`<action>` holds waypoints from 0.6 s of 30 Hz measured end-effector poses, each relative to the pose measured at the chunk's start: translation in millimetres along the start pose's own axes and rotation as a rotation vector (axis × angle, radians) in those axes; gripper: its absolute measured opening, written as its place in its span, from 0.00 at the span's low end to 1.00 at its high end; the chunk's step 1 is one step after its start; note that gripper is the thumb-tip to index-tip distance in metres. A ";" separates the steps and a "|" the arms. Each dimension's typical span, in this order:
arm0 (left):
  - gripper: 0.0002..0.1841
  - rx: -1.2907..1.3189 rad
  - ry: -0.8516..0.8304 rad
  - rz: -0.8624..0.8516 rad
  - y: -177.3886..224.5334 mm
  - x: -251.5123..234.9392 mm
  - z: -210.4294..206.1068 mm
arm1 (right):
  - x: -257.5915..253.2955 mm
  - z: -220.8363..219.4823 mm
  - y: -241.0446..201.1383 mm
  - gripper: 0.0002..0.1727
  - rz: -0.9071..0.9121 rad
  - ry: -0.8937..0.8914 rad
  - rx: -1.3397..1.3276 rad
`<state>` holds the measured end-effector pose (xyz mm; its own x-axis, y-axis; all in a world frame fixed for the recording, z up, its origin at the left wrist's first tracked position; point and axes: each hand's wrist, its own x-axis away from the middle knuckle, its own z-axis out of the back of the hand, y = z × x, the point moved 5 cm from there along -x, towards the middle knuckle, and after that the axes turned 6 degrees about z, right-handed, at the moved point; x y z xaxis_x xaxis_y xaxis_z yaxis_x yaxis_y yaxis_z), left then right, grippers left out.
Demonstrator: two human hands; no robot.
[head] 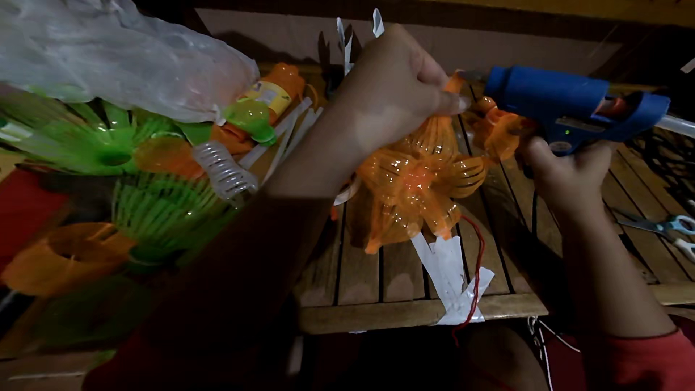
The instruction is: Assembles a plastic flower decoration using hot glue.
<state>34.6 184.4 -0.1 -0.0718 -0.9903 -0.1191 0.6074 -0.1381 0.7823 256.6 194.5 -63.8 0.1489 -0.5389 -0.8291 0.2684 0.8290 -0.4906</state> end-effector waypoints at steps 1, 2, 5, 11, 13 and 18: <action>0.06 -0.007 0.000 -0.001 -0.1 -0.2 0.0 | 0.2 -0.2 -0.4 0.10 -0.001 -0.004 0.002; 0.06 -0.011 -0.002 0.001 0.0 -0.2 0.1 | 0.2 -0.4 -0.6 0.10 0.001 -0.005 0.005; 0.06 -0.015 -0.004 0.008 0.3 0.2 0.1 | 0.1 -0.7 -0.9 0.10 0.005 -0.002 0.006; 0.08 -0.019 0.001 0.025 -0.6 -0.4 0.1 | 0.1 -0.7 -1.2 0.10 0.017 0.000 -0.004; 0.07 -0.016 -0.001 0.022 -0.8 -0.5 0.1 | 0.0 -0.6 -1.0 0.10 0.029 0.002 -0.001; 0.07 -0.019 0.002 0.022 -0.8 -0.7 0.4 | 0.2 -0.4 -1.3 0.11 0.029 0.014 0.017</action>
<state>33.8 185.3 -0.4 -0.0566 -0.9930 -0.1033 0.6234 -0.1160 0.7732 255.9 193.4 -63.5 0.1438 -0.5122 -0.8467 0.2799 0.8417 -0.4617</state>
